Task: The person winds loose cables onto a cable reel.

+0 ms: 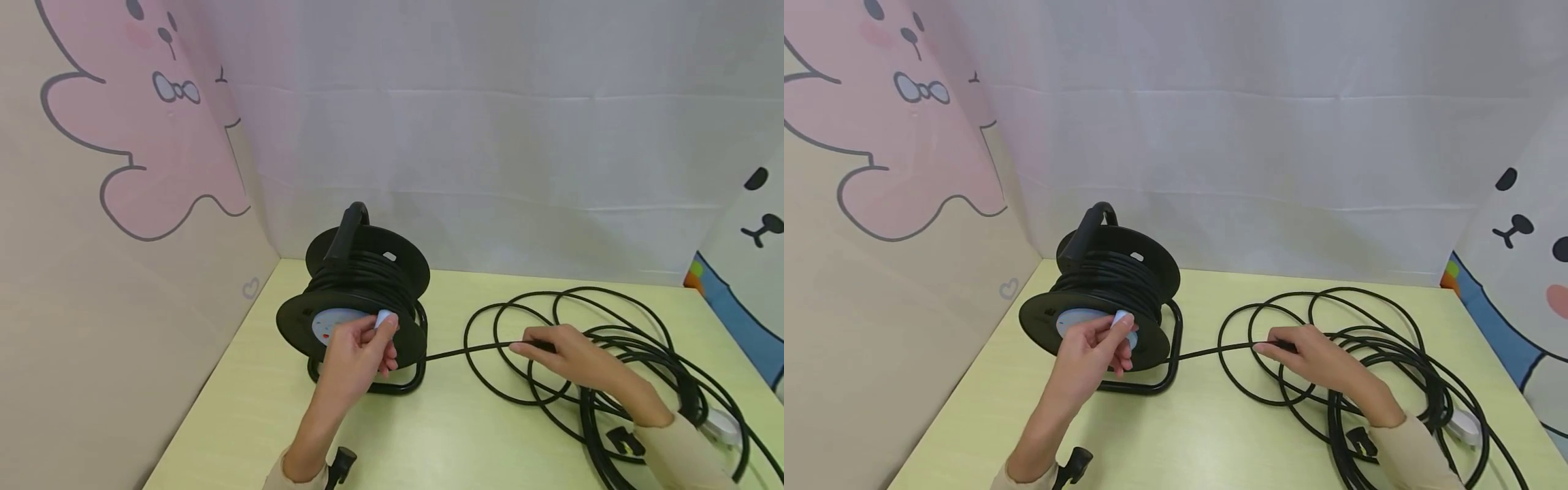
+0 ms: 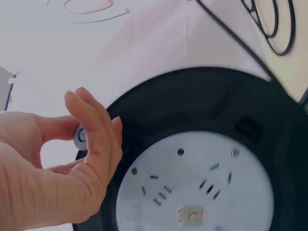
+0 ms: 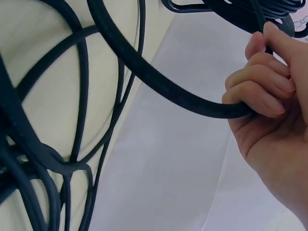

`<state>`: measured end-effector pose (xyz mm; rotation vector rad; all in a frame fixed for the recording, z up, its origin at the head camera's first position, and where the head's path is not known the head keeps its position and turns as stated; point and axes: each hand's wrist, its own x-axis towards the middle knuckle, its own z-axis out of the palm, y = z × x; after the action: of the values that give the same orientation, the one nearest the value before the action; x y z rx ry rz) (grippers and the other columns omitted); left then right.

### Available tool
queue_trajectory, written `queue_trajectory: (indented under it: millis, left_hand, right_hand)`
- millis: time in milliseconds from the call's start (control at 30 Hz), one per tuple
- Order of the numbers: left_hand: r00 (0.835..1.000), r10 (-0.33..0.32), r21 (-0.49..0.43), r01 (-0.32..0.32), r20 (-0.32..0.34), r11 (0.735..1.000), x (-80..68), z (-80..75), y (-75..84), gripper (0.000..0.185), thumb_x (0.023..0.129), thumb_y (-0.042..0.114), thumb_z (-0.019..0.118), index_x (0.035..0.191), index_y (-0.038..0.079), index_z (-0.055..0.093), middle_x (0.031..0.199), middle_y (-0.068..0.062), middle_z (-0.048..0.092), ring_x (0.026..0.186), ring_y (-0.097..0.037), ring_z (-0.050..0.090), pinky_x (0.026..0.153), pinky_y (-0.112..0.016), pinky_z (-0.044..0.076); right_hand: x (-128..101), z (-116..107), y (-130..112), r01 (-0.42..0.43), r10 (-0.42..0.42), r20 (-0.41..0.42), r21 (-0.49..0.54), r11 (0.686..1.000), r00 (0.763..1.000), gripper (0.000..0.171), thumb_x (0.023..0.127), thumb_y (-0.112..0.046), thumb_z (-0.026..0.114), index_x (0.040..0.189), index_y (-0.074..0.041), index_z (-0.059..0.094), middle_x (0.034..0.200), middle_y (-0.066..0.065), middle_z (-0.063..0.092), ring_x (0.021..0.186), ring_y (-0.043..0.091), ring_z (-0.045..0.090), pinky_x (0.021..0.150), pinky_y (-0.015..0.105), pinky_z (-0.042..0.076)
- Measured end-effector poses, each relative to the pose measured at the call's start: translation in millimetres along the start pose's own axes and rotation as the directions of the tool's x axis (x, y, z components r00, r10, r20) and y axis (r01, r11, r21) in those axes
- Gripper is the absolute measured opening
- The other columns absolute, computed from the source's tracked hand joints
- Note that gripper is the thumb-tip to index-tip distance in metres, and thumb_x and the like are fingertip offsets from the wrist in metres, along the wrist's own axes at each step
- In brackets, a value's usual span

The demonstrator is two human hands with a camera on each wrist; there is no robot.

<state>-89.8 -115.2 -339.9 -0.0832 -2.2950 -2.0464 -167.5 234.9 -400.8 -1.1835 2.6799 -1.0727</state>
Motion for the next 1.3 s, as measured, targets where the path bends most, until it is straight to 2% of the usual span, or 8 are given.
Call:
queue_trajectory:
  millis: [133, 333, 567, 800, 967, 1033, 1133, 1300]
  left_hand:
    - [0.999, -0.008, -0.021, 0.009, 0.036, 1.0, -0.5, 8.6, -6.9, 0.03, 0.104, 0.018, 0.063, 0.092, -0.009, 0.066, 0.064, -0.009, 0.061, 0.053, -0.015, 0.061, 0.051, -0.022, 0.054]
    - [0.997, -0.033, -0.055, 0.037, 0.075, 0.998, -1.3, 17.1, -16.5, 0.029, 0.104, 0.019, 0.063, 0.094, -0.008, 0.067, 0.064, -0.008, 0.06, 0.052, -0.015, 0.059, 0.05, -0.021, 0.053]
    - [0.992, -0.053, -0.008, 0.054, 0.112, 0.999, -2.0, 27.8, -33.0, 0.029, 0.103, 0.02, 0.064, 0.088, -0.005, 0.066, 0.063, -0.006, 0.062, 0.053, -0.014, 0.061, 0.05, -0.022, 0.054]
    - [0.99, -0.088, 0.075, 0.08, 0.115, 0.994, -4.5, 33.5, -58.3, 0.03, 0.102, 0.021, 0.064, 0.082, -0.002, 0.065, 0.063, -0.008, 0.065, 0.051, -0.014, 0.062, 0.049, -0.024, 0.055]
    - [0.986, -0.121, 0.113, 0.108, 0.111, 0.988, -6.7, 31.0, -75.2, 0.029, 0.102, 0.019, 0.063, 0.08, -0.001, 0.065, 0.062, -0.012, 0.065, 0.051, -0.021, 0.063, 0.048, -0.026, 0.055]
    - [0.985, -0.136, 0.12, 0.123, 0.107, 0.985, -7.5, 28.1, -81.6, 0.029, 0.102, 0.018, 0.063, 0.08, -0.001, 0.065, 0.061, -0.011, 0.065, 0.05, -0.019, 0.062, 0.048, -0.026, 0.055]
    - [0.982, -0.159, 0.121, 0.145, 0.106, 0.982, -8.1, 21.9, -89.9, 0.028, 0.102, 0.016, 0.063, 0.081, -0.003, 0.066, 0.06, -0.008, 0.063, 0.05, -0.015, 0.06, 0.048, -0.026, 0.055]
    - [0.964, -0.227, 0.107, 0.213, 0.138, 0.971, -6.1, 6.1, -102.6, 0.03, 0.102, 0.016, 0.061, 0.087, -0.009, 0.066, 0.061, -0.004, 0.062, 0.053, -0.014, 0.062, 0.051, -0.025, 0.055]
  right_hand:
    - [0.3, -10.1, -3.7, -0.032, 0.032, -0.006, -0.006, 0.999, 0.999, 0.029, 0.099, -0.015, 0.069, 0.078, -0.026, 0.053, 0.064, -0.022, 0.03, 0.054, -0.005, 0.025, 0.049, 0.021, 0.031]
    - [-2.2, -32.2, -7.8, -0.072, 0.065, -0.079, -0.085, 0.994, 0.995, 0.035, 0.095, -0.018, 0.075, 0.074, -0.028, 0.049, 0.064, -0.021, 0.028, 0.054, -0.004, 0.025, 0.049, 0.021, 0.029]
    - [-6.2, -52.4, -9.2, -0.052, 0.031, -0.139, -0.145, 0.988, 0.99, 0.04, 0.091, -0.014, 0.079, 0.073, -0.03, 0.047, 0.065, -0.021, 0.03, 0.055, -0.003, 0.026, 0.048, 0.021, 0.029]
    - [-10.5, -69.4, -14.4, -0.128, 0.103, -0.162, -0.149, 0.981, 0.981, 0.035, 0.091, -0.018, 0.08, 0.073, -0.029, 0.052, 0.063, -0.018, 0.033, 0.054, 0.0, 0.03, 0.048, 0.024, 0.029]
    - [-15.2, -82.6, -17.7, -0.113, 0.081, -0.203, -0.149, 0.982, 0.976, 0.035, 0.086, -0.012, 0.084, 0.073, -0.027, 0.055, 0.061, -0.018, 0.033, 0.052, 0.0, 0.031, 0.044, 0.025, 0.028]
    - [-17.7, -88.7, -17.4, -0.096, 0.059, -0.22, -0.159, 0.983, 0.974, 0.037, 0.084, -0.008, 0.085, 0.072, -0.027, 0.055, 0.06, -0.016, 0.032, 0.051, 0.0, 0.03, 0.044, 0.026, 0.027]
    - [-23.4, -96.9, -15.8, -0.114, 0.07, -0.24, -0.176, 0.978, 0.968, 0.038, 0.082, -0.007, 0.085, 0.072, -0.028, 0.055, 0.059, -0.014, 0.032, 0.051, 0.002, 0.03, 0.044, 0.027, 0.026]
    - [-35.2, -105.9, -10.3, -0.156, 0.095, -0.278, -0.207, 0.966, 0.956, 0.038, 0.081, -0.006, 0.086, 0.072, -0.028, 0.057, 0.059, -0.013, 0.034, 0.05, 0.004, 0.031, 0.045, 0.026, 0.026]
